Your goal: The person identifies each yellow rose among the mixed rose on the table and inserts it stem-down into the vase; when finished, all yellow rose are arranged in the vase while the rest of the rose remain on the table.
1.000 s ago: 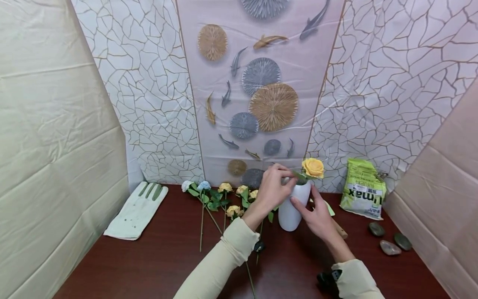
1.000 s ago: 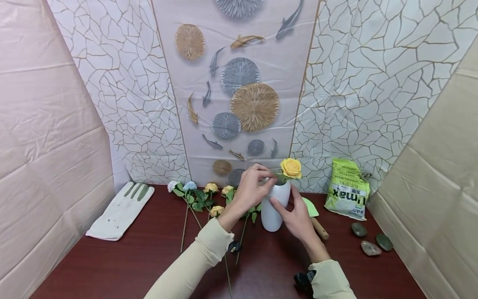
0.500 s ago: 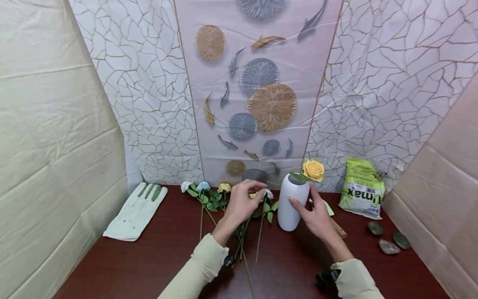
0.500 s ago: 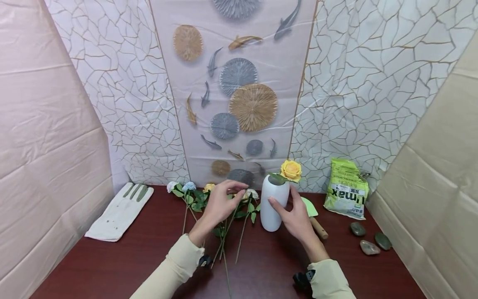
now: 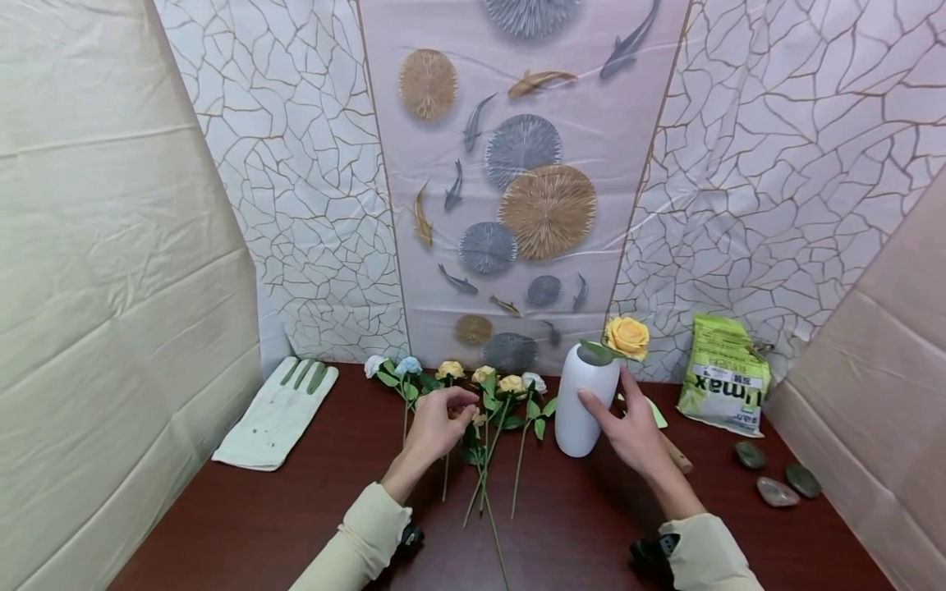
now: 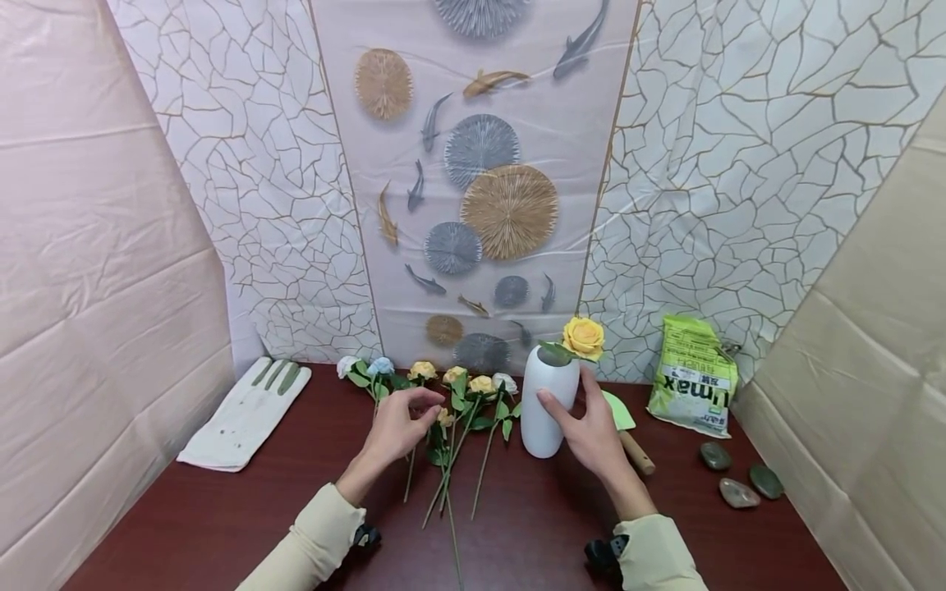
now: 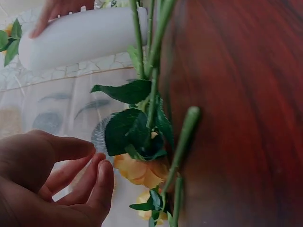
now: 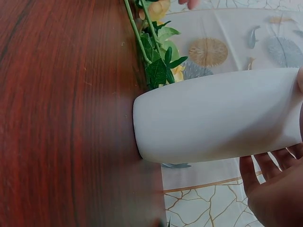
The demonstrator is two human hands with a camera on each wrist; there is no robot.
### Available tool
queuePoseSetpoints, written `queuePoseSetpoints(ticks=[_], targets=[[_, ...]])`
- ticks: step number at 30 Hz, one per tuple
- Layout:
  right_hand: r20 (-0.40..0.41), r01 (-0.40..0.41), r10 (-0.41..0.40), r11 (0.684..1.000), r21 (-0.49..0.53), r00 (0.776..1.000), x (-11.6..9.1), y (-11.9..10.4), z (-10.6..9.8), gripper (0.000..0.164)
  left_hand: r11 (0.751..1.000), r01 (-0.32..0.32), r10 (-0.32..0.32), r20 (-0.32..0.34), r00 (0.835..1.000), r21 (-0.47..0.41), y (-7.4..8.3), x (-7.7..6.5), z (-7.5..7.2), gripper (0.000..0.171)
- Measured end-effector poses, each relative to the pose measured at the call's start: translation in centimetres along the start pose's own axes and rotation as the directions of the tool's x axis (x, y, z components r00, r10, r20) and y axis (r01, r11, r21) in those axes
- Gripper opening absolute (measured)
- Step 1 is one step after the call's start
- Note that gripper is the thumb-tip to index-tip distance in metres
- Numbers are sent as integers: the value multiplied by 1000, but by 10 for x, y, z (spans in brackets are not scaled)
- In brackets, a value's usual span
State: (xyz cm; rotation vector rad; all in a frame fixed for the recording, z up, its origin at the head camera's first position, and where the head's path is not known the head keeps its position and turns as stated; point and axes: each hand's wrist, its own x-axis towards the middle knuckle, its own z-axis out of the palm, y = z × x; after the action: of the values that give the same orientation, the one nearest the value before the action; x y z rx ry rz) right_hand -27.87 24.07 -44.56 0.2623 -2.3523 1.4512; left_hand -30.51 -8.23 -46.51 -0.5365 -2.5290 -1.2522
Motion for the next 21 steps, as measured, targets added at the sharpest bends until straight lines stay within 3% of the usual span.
queuePoseSetpoints(ticks=[8, 13, 15, 17, 21], targets=[[2, 7, -7, 1000, -4, 1000, 1, 0, 0, 70, 997, 33, -33, 2, 999, 69, -4, -1, -1, 7], [-3, 15, -15, 1000, -13, 1000, 3, -1, 1, 70, 990, 107, -114, 82, 990, 91, -1, -3, -6, 5], [-8, 16, -16, 1000, -20, 1000, 3, 0, 0, 70, 980, 162, -176, 127, 976, 115, 0, -3, -9, 6], [-7, 11, -11, 1000, -21, 1000, 3, 0, 0, 70, 963, 226, -251, 180, 951, 150, 1, -3, -12, 8], [-11, 3, -3, 1000, -22, 1000, 2, 0, 0, 70, 935, 286, -339, 284, 897, 211, 0, -5, -9, 21]])
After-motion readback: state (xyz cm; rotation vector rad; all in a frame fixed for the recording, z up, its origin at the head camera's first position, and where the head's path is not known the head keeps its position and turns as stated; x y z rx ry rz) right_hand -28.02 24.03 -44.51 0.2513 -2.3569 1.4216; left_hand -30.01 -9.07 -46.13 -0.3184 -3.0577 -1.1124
